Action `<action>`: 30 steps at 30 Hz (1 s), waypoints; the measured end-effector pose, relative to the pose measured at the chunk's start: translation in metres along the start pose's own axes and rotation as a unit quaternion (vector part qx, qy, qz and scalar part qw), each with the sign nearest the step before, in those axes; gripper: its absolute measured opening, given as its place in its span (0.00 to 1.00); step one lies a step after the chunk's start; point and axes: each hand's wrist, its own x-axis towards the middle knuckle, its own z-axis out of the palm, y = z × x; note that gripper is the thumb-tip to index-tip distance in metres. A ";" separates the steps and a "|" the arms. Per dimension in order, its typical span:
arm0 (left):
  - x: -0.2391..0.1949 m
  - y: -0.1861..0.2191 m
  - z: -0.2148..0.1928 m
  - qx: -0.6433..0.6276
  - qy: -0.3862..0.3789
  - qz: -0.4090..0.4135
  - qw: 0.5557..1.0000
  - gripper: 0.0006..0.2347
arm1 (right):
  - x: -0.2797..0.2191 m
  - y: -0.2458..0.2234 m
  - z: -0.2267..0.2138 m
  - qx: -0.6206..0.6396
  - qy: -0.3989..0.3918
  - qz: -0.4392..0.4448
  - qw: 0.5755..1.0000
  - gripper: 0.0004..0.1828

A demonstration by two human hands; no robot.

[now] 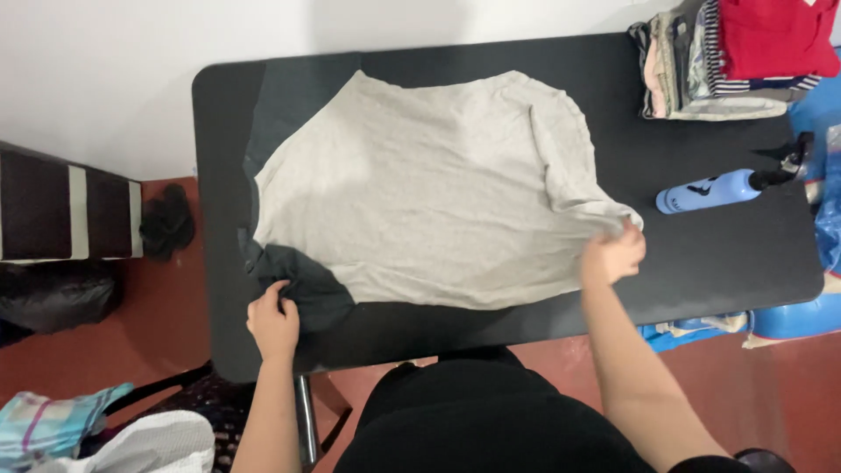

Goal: Folding a t-shirt on a table.

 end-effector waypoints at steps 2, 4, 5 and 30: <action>0.000 -0.004 0.009 0.018 -0.003 -0.014 1.000 0.12 | -0.021 -0.042 -0.020 -0.032 0.145 -0.126 0.981 0.40; 0.005 -0.010 0.023 0.032 0.017 -0.022 0.999 0.11 | -0.056 -0.114 -0.060 0.148 -0.065 -0.309 0.937 0.19; 0.005 -0.009 0.026 0.031 0.018 -0.019 0.999 0.11 | -0.063 -0.132 -0.062 0.149 -0.063 -0.307 0.938 0.19; 0.040 0.042 -0.135 -0.307 -0.126 -0.027 0.943 0.10 | -0.070 -0.027 -0.119 0.113 -0.209 -0.653 0.719 0.38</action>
